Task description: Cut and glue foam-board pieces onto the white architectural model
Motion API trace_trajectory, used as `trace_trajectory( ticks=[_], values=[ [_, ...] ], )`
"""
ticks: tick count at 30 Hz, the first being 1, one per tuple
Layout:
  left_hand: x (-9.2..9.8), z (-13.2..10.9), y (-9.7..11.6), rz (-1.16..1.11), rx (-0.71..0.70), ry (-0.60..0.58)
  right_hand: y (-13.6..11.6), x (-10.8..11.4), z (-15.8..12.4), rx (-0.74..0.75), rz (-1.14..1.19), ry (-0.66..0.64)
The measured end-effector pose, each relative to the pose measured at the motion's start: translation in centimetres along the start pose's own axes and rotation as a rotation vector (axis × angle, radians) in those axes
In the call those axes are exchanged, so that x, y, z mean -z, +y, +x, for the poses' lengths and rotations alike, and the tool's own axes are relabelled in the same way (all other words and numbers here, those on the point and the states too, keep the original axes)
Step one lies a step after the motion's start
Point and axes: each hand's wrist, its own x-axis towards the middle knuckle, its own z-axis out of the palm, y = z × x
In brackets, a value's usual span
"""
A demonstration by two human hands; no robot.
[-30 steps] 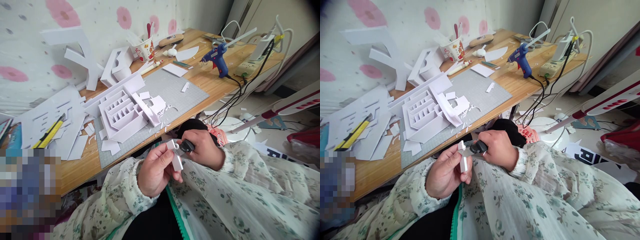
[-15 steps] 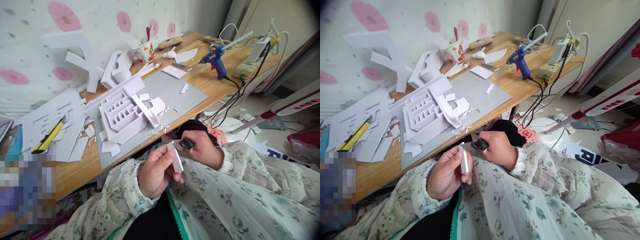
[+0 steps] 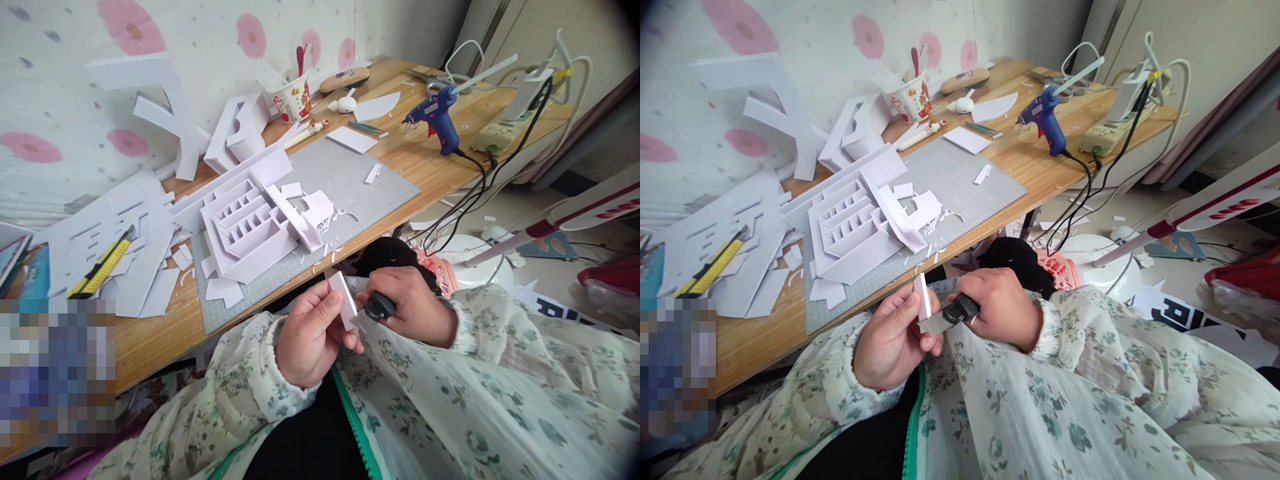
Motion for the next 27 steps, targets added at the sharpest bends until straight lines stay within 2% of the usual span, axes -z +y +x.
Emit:
trace_trajectory(
  ticks=[8,16,22,27],
  values=[
    [-0.01,-0.04,0.04,-0.006,-0.002,0.008,-0.03,-0.11,0.11,0.000,-0.007,0.042],
    [0.07,-0.31,-0.33,0.012,0.060,-0.030,0.81,-0.47,0.01,-0.048,-0.026,0.075],
    [0.01,-0.07,-0.04,0.021,0.024,-0.010,0.54,-0.28,-0.10,0.034,-0.005,0.037],
    [0.01,-0.11,-0.16,0.020,0.038,-0.017,0.69,-0.37,-0.02,0.025,-0.022,0.073]
  ],
)
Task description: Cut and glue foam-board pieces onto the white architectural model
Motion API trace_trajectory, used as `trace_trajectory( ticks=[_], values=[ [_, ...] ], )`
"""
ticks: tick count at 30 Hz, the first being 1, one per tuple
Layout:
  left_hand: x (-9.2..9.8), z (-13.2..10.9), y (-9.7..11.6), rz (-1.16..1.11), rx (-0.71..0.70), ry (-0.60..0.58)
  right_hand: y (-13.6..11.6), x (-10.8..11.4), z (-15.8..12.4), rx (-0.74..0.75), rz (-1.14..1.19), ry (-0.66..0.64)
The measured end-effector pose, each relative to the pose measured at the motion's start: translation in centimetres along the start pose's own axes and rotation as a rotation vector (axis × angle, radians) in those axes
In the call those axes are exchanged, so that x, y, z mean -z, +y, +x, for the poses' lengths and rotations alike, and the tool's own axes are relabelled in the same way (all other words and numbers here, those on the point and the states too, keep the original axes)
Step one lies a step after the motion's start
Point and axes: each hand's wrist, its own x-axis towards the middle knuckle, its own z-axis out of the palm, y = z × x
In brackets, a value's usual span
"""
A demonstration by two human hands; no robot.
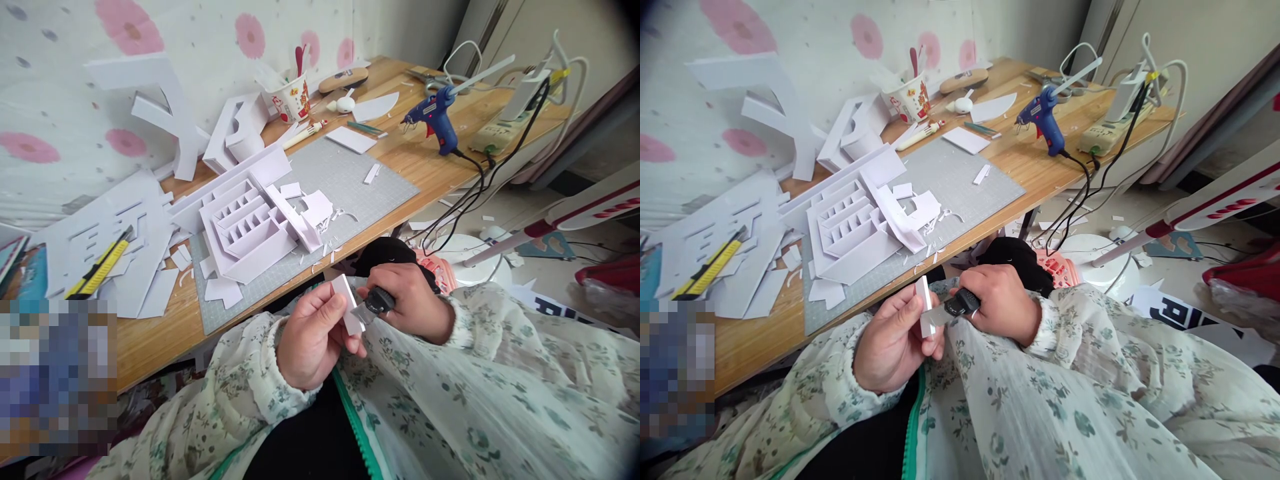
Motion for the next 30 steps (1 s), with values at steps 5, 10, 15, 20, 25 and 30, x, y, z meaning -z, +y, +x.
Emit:
trace_trajectory(
  ticks=[5,10,15,20,25,30],
  values=[
    [0.04,-0.05,-0.19,-0.008,-0.007,-0.006,0.08,0.03,-0.06,0.010,0.010,-0.012],
    [0.09,0.06,-0.08,-0.003,-0.016,-0.003,-0.15,0.14,-0.11,0.028,0.008,-0.045],
    [0.13,-0.02,-0.04,-0.005,-0.011,-0.003,-0.13,-0.06,-0.04,0.013,0.004,-0.021],
    [0.08,-0.16,-0.07,-0.009,-0.006,0.001,-0.13,-0.15,0.04,0.008,-0.012,-0.010],
    [0.12,-0.27,-0.14,-0.018,-0.005,-0.006,-0.10,-0.21,0.12,0.007,-0.024,0.013],
    [0.25,-0.32,-0.25,-0.021,-0.004,-0.011,-0.07,-0.36,0.19,0.007,-0.032,0.024]
  ],
)
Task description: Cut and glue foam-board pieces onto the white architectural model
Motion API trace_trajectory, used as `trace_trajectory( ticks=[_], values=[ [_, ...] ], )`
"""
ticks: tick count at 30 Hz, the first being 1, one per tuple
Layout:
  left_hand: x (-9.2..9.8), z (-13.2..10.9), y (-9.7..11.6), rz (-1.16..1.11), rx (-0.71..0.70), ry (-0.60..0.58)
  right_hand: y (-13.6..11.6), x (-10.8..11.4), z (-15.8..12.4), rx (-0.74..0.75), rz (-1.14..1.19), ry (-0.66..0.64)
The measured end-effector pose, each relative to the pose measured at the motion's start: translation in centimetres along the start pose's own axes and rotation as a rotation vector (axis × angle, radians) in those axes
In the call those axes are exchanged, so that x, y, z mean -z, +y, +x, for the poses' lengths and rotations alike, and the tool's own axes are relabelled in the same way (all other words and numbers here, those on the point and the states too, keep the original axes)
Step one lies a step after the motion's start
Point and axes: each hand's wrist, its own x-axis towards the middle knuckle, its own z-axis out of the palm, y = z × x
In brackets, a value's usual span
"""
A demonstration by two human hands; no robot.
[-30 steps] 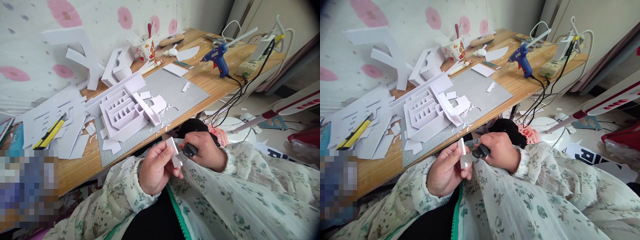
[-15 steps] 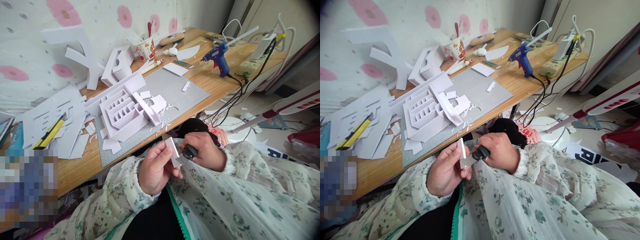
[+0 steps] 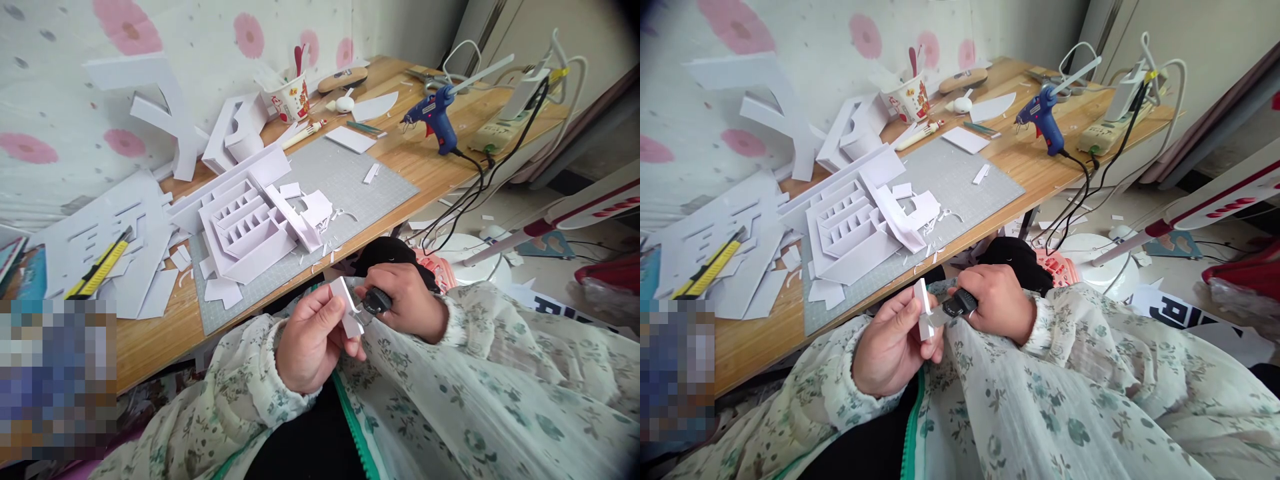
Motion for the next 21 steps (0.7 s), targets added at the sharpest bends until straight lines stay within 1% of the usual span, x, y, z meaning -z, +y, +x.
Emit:
trace_trajectory(
  ticks=[16,21],
  values=[
    [-0.20,-0.47,-0.18,-0.032,0.026,-0.022,0.24,-0.32,0.04,-0.036,0.027,0.008],
    [-0.60,-0.83,-0.74,0.006,0.047,-0.053,0.89,-0.52,0.08,-0.148,0.038,0.015]
  ],
)
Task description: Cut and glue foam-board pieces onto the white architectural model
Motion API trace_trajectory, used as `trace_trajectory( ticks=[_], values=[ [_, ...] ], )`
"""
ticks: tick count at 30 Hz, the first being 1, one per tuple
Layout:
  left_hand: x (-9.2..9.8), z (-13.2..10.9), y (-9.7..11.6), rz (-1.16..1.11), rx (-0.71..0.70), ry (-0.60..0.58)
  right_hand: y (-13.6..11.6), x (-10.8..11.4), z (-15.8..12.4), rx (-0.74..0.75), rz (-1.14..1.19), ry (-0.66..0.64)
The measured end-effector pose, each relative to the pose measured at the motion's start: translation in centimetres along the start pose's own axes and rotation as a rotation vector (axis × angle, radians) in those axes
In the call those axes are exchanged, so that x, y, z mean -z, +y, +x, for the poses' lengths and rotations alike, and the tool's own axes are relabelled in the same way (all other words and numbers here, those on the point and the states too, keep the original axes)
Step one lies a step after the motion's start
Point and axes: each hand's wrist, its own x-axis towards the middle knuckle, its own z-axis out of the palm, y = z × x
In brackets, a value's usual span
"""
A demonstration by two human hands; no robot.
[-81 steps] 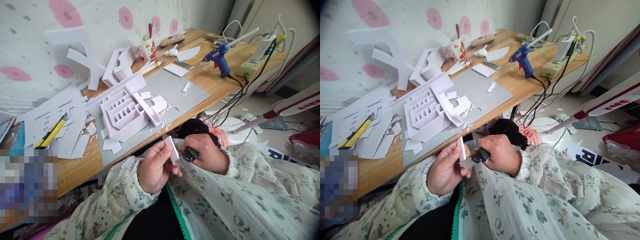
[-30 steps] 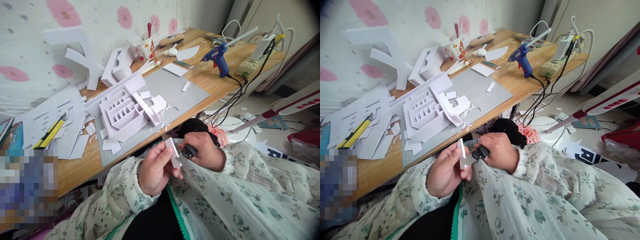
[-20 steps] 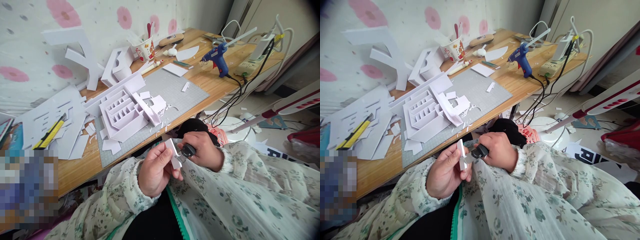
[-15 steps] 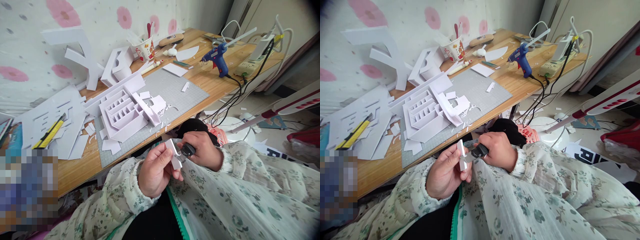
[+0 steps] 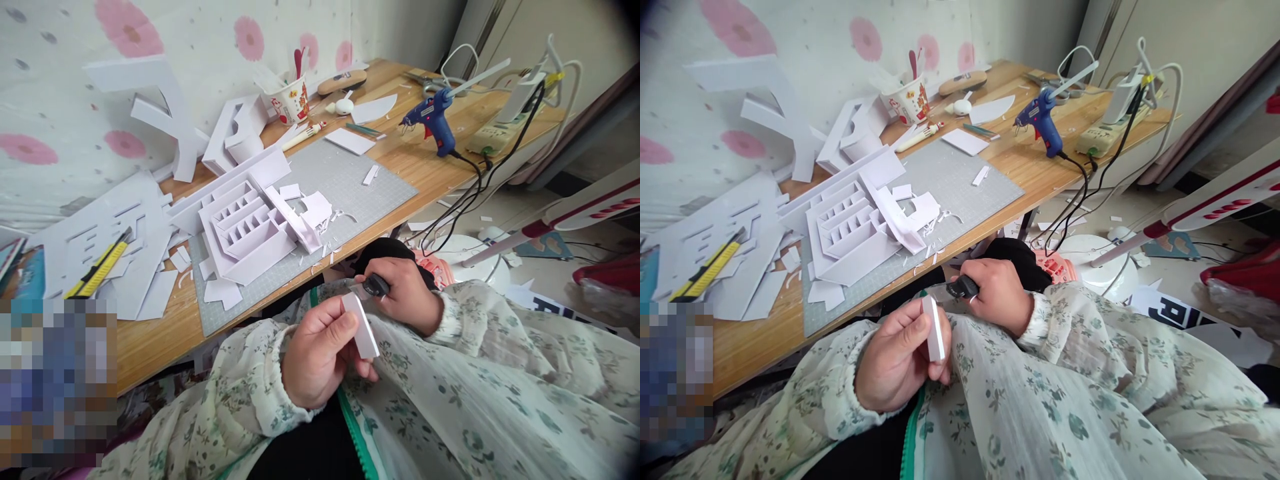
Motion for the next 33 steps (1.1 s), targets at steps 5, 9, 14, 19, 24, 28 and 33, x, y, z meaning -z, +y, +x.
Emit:
trace_trajectory(
  ticks=[5,9,14,19,24,28,33],
  values=[
    [0.1,0.1,0.2,0.016,0.001,0.017,0.0,0.1,-0.1,-0.005,0.031,-0.008],
    [0.2,0.3,0.5,-0.004,-0.015,0.054,-0.6,0.4,-0.2,0.126,0.062,-0.051],
    [0.2,0.3,0.5,-0.012,-0.015,0.059,-0.8,0.4,-0.2,0.112,0.028,-0.053],
    [0.2,0.2,0.5,0.000,-0.010,0.052,-0.7,0.1,-0.1,0.120,0.016,-0.021],
    [0.1,0.1,0.5,0.013,-0.002,0.056,-0.7,0.1,-0.1,0.098,0.008,-0.002],
    [0.0,0.0,0.4,0.031,0.003,0.055,-0.5,0.0,0.0,0.059,0.032,-0.017],
    [-0.3,-0.1,0.2,0.047,0.010,0.029,0.1,-0.3,0.1,-0.056,0.074,-0.022]
  ],
)
